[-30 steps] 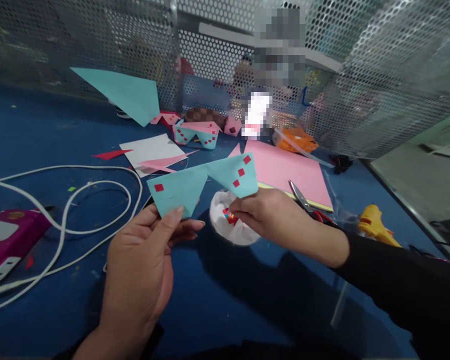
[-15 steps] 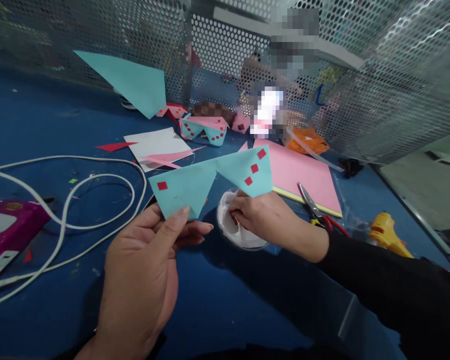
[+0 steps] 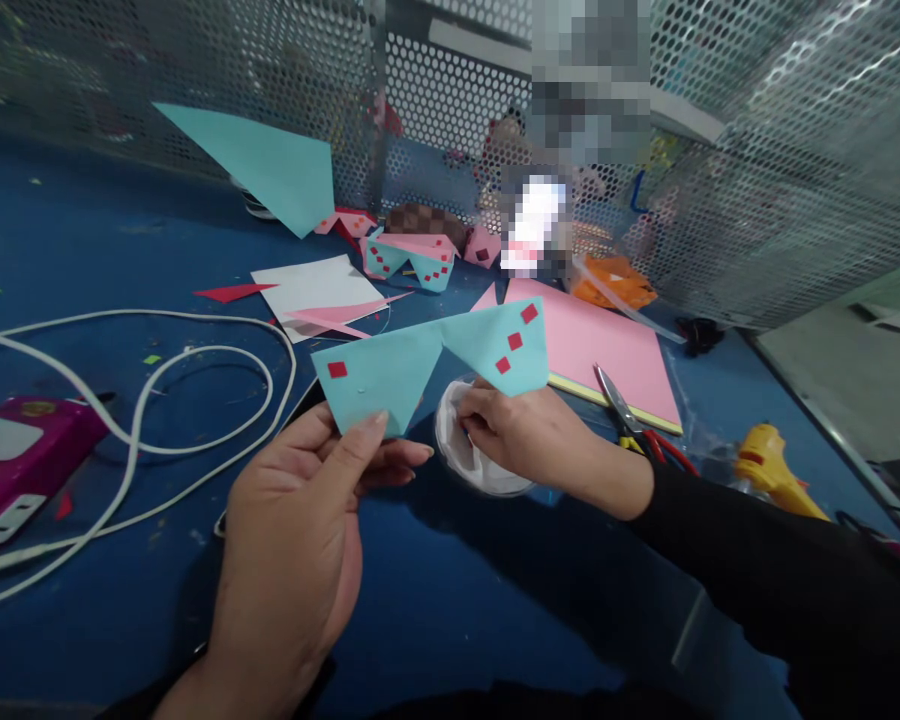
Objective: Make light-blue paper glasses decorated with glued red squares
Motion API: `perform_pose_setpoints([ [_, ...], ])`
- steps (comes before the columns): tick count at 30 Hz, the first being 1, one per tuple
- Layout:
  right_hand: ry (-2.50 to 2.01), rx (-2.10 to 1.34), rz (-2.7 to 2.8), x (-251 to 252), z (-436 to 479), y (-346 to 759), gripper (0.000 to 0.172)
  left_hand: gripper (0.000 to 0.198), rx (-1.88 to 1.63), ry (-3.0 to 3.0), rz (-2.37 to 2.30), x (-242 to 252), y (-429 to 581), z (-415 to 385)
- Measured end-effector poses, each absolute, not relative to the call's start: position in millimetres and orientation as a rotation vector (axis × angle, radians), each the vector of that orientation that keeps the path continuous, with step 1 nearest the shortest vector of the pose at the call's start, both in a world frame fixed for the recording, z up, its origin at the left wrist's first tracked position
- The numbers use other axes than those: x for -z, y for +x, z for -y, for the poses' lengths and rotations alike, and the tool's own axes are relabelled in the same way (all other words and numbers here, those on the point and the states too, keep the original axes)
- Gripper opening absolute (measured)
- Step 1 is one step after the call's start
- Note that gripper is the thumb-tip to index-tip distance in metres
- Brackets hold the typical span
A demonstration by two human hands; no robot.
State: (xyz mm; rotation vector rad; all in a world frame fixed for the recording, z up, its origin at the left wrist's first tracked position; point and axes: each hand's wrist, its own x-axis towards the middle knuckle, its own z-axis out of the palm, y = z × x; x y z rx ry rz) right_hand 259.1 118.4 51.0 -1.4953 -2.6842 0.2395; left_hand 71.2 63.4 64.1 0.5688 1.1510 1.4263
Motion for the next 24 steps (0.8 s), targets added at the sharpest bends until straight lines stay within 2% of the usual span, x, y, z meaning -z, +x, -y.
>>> perform_pose_setpoints([
  [6,-1.506,-0.345,2.570,-58,-118,261,0.018,0.009,-1.417,0.574,-1.148,-66,72,-64],
  [15,-1.526,-0.867,2.248,-69,-119,267,0.012,0.011,-1.426,0.570,-1.136,-64,71,-64],
  [24,-1.501,-1.048,1.999,-75,-107,279,0.010,0.014,-1.449,0.595,-1.119,-60,70,-67],
])
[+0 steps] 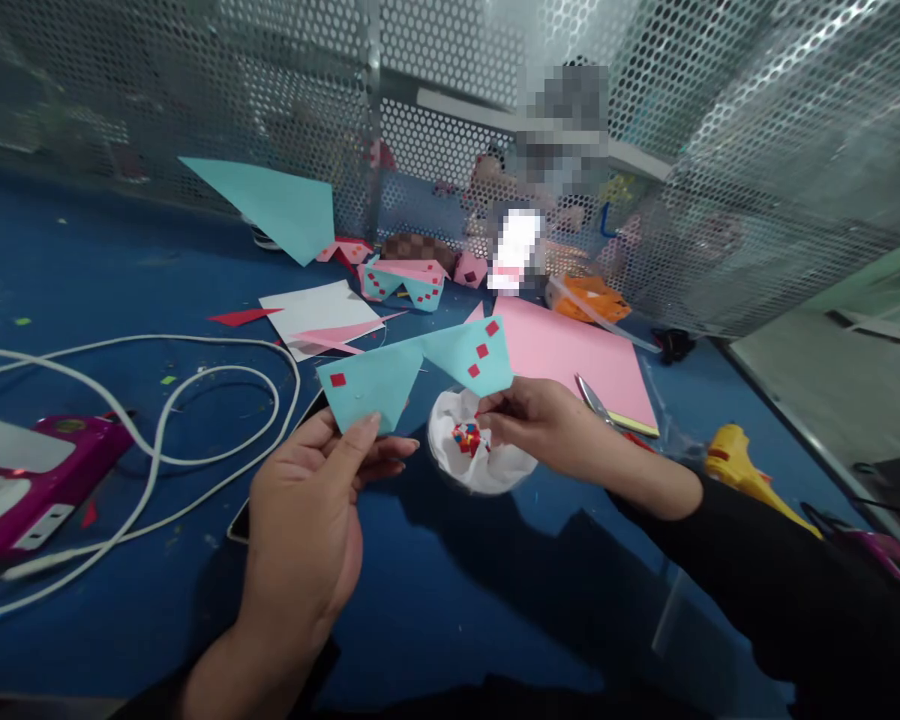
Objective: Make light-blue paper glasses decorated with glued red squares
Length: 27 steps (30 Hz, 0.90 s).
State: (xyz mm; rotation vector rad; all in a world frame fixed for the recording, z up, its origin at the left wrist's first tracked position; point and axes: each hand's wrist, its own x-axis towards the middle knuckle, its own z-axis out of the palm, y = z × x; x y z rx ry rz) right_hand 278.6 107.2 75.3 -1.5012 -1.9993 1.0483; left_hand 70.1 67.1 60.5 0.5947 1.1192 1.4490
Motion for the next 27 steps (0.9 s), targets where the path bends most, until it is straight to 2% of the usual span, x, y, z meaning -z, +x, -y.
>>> perform_pose_setpoints([
  [4,-1.498,-1.012,1.912,-83,-97,285,0.013,0.016,-1.464,0.592,-1.113,-59,70,-69],
  [13,-1.439,-1.368,1.339,-90,-76,289,0.017,0.017,-1.462,0.620,-1.109,-59,72,-69],
  [27,-1.384,-1.441,1.129,-79,-73,288,0.030,0.014,-1.447,0.644,-1.085,-60,72,-68],
])
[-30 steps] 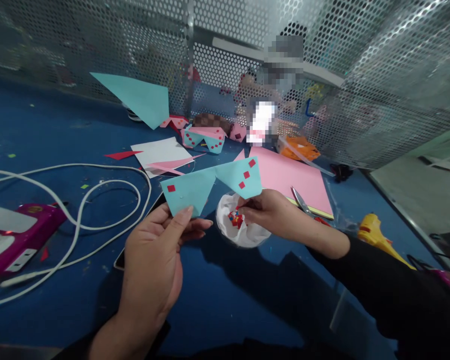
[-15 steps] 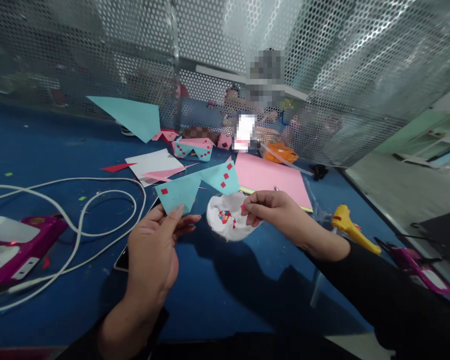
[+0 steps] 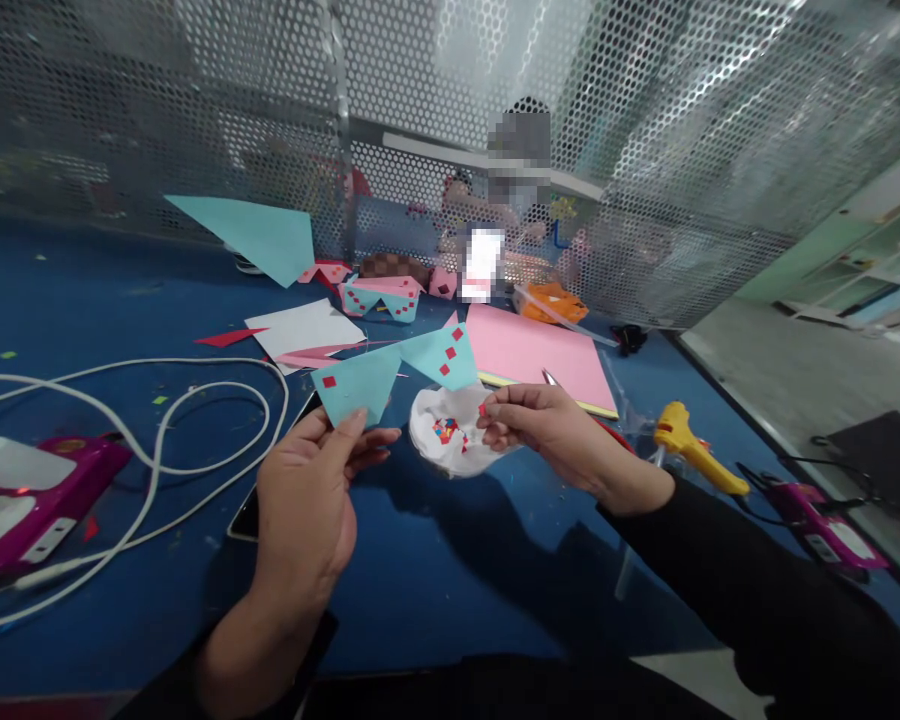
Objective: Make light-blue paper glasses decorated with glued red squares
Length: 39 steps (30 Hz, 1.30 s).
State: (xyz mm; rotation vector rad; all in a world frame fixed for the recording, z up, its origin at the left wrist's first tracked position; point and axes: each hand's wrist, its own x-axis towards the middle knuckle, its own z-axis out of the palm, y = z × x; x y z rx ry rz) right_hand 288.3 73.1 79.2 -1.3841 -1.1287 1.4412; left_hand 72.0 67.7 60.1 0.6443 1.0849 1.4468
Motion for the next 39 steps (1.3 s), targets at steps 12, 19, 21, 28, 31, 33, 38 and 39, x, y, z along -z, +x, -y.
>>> perform_pose_setpoints([
  [12,-1.341,-0.786,1.693,-111,-17,282,0.018,0.019,-1.235,0.925,-1.124,-60,75,-61],
  [19,-1.270,-0.424,1.786,-110,-4,270,0.011,0.012,-0.854,1.196,-1.033,-67,81,-53],
  [21,-1.306,-0.505,1.788,-103,-13,269,0.011,0.012,-0.841,1.205,-1.034,-68,83,-53],
  [28,-1.452,-0.566,1.866,-86,-25,267,0.012,0.012,-0.787,1.232,-1.025,-64,85,-53],
  [31,-1.463,-0.546,1.853,-83,-26,270,0.012,0.024,-0.805,1.181,-1.002,-62,85,-52],
  [33,-1.474,-0.526,1.839,-81,-27,273,0.013,0.032,-0.876,1.177,-1.020,-59,85,-50],
  [38,-1.478,-0.506,1.818,-81,-25,278,0.012,0.017,-0.977,1.368,-1.062,-55,80,-47],
  [39,-1.474,-0.494,1.817,-82,-25,278,0.012,0.015,-0.970,1.389,-1.054,-55,79,-47],
])
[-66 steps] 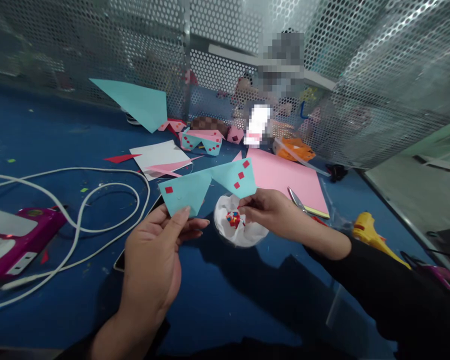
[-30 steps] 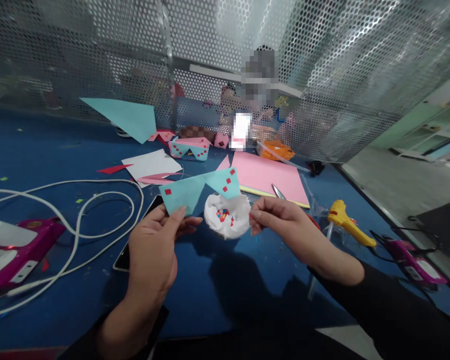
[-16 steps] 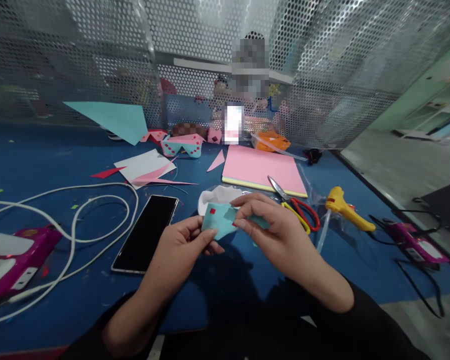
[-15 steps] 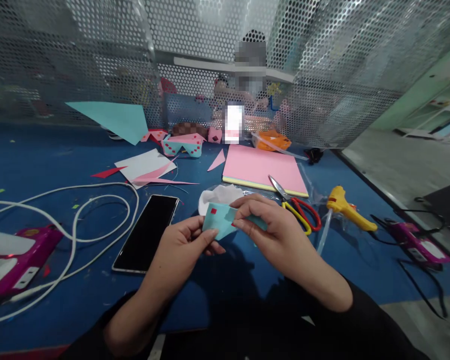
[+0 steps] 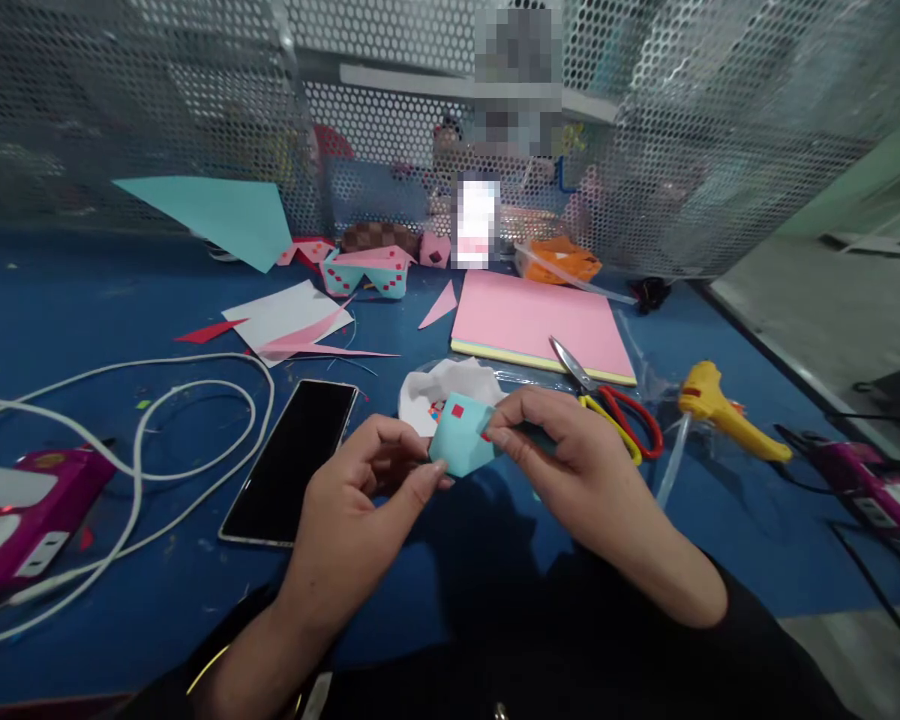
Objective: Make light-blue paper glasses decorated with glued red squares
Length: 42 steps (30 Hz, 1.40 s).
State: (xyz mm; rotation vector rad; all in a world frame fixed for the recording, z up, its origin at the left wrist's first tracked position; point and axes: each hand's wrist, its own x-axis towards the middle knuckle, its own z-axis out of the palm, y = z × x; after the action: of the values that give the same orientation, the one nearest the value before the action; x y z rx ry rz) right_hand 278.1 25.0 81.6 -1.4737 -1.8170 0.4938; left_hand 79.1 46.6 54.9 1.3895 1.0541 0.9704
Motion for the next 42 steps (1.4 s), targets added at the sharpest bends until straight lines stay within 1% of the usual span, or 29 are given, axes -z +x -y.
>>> perform_pose_setpoints([
  [3,-1.463,-0.470,1.815,-81,-24,278,0.012,0.009,-0.923,1.442,-1.035,-56,78,-47],
  [10,-1.414,-0.470,1.821,-79,-22,275,0.011,0.010,-0.746,1.414,-0.996,-62,82,-50],
  [14,-1.400,-0.464,1.757,-76,-21,271,0.010,0.009,-0.799,1.312,-1.023,-61,84,-50],
  [17,-1.402,-0.398,1.727,-72,-20,265,0.007,0.009,-0.852,1.240,-1.024,-60,85,-50],
  [24,-1.341,-0.322,1.672,-64,-17,253,0.009,0.006,-0.868,1.144,-0.964,-56,84,-50],
  [35,-1.326,-0.207,1.743,-61,-15,252,0.008,0.006,-0.910,1.193,-0.932,-58,82,-49],
  [42,-1.348,-0.230,1.723,-67,-14,255,0.008,0.008,-0.899,1.287,-0.986,-62,83,-48],
])
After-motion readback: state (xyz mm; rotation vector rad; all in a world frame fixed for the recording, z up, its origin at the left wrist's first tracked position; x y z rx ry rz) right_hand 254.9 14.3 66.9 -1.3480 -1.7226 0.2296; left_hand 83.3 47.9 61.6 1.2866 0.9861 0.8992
